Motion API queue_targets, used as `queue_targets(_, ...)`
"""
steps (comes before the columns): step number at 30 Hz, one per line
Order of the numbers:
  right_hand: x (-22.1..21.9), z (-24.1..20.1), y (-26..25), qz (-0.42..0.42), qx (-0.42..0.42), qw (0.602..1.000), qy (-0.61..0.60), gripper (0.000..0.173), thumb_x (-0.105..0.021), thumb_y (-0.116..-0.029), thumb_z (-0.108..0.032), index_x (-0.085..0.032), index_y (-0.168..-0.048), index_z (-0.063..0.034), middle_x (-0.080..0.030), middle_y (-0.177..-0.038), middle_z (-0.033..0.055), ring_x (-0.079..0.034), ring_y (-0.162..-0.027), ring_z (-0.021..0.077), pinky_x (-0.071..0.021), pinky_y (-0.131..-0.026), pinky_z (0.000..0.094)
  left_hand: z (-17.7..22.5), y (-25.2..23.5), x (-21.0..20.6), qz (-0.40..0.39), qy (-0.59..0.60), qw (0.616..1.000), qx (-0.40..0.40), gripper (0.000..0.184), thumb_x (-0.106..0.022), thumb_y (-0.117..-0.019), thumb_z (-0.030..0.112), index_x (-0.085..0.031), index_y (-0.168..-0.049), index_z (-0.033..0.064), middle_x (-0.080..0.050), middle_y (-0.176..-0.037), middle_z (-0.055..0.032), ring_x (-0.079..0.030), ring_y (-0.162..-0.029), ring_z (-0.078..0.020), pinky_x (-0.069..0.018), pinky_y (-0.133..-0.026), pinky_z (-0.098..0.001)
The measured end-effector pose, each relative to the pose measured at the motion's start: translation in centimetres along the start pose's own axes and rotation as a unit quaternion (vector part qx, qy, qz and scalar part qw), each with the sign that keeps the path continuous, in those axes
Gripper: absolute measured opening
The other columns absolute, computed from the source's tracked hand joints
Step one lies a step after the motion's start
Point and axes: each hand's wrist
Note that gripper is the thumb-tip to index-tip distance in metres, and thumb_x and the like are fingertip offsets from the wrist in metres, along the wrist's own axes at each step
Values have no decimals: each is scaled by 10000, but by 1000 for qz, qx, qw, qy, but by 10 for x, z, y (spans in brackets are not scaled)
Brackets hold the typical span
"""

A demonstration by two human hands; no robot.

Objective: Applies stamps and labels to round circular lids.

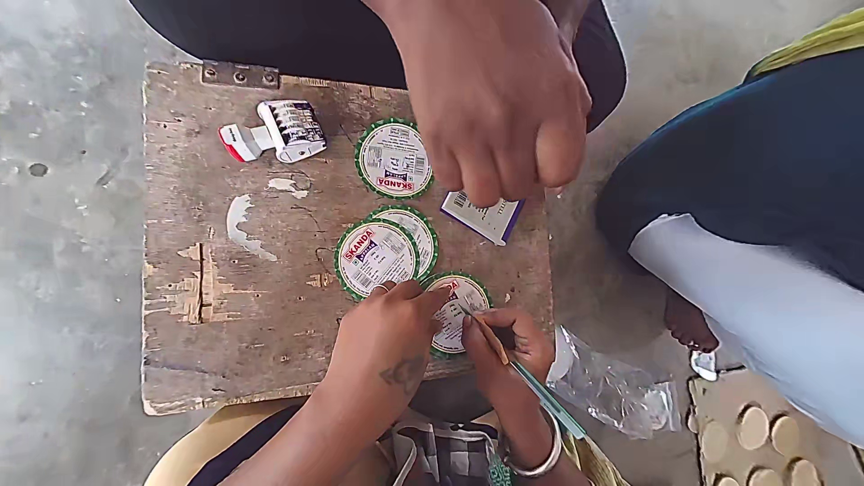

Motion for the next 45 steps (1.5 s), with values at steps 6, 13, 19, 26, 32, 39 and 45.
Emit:
queue_targets(6,-2,0,-1,2,9,999,34,57,-700,-790,-43,-663,-788,0,-682,-715,-33,-607,-658,-98,-504,-614,67,-1,0,-2,12,-7,1000,-13,274,-756,-872,95,-795,-1140,135,-732,-877,-110,-699,-770,-314,-559,-636,-462)
queue_targets(13,-2,2,-1,-3,8,999,31,55,-701,-791,-42,-668,-777,-1,-678,-714,-24,-610,-659,-85,-508,-614,77,0,0,-2,11,-12,1000,-6,270,-755,-877,104,-796,-1142,132,-723,-861,-104,-694,-770,-309,-557,-631,-452)
queue_targets(19,-1,4,0,-2,19,999,34,57,-699,-788,-37,-664,-773,6,-684,-716,-13,-615,-664,-82,-509,-615,77,-1,1,-3,13,-10,1000,-12,269,-752,-878,107,-796,-1142,134,-725,-866,-95,-697,-777,-304,-558,-630,-449)
queue_targets(26,-1,5,-1,-1,25,999,34,67,-698,-784,-44,-648,-764,-5,-676,-718,-17,-615,-675,-83,-511,-637,76,-1,0,-1,6,-9,1000,-10,264,-750,-880,98,-794,-1139,127,-726,-870,-101,-696,-777,-313,-560,-639,-462)
queue_targets(32,0,5,0,-7,19,999,48,74,-693,-809,-59,-662,-789,5,-682,-732,-1,-620,-687,-72,-512,-639,82,-2,2,-3,5,-7,1000,-8,247,-742,-894,116,-796,-1135,128,-731,-882,-102,-697,-786,-314,-559,-639,-466)
queue_targets(39,-2,5,-1,10,18,999,39,67,-695,-802,-36,-661,-784,19,-674,-712,-7,-605,-654,-82,-506,-620,76,-1,1,-3,15,-10,1000,-16,251,-752,-881,104,-796,-1127,114,-726,-864,-103,-699,-777,-309,-560,-641,-464)
queue_targets(45,-2,5,-3,6,12,999,36,65,-693,-805,-42,-664,-787,13,-672,-713,-9,-604,-652,-80,-504,-610,77,-1,0,-1,9,-9,1000,-12,260,-749,-885,100,-793,-1141,121,-724,-865,-104,-694,-774,-312,-554,-640,-463)
Point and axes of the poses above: each hand's wrist, its own y-axis away from the middle knuckle, its own x-axis out of the back of the hand, z = x × y
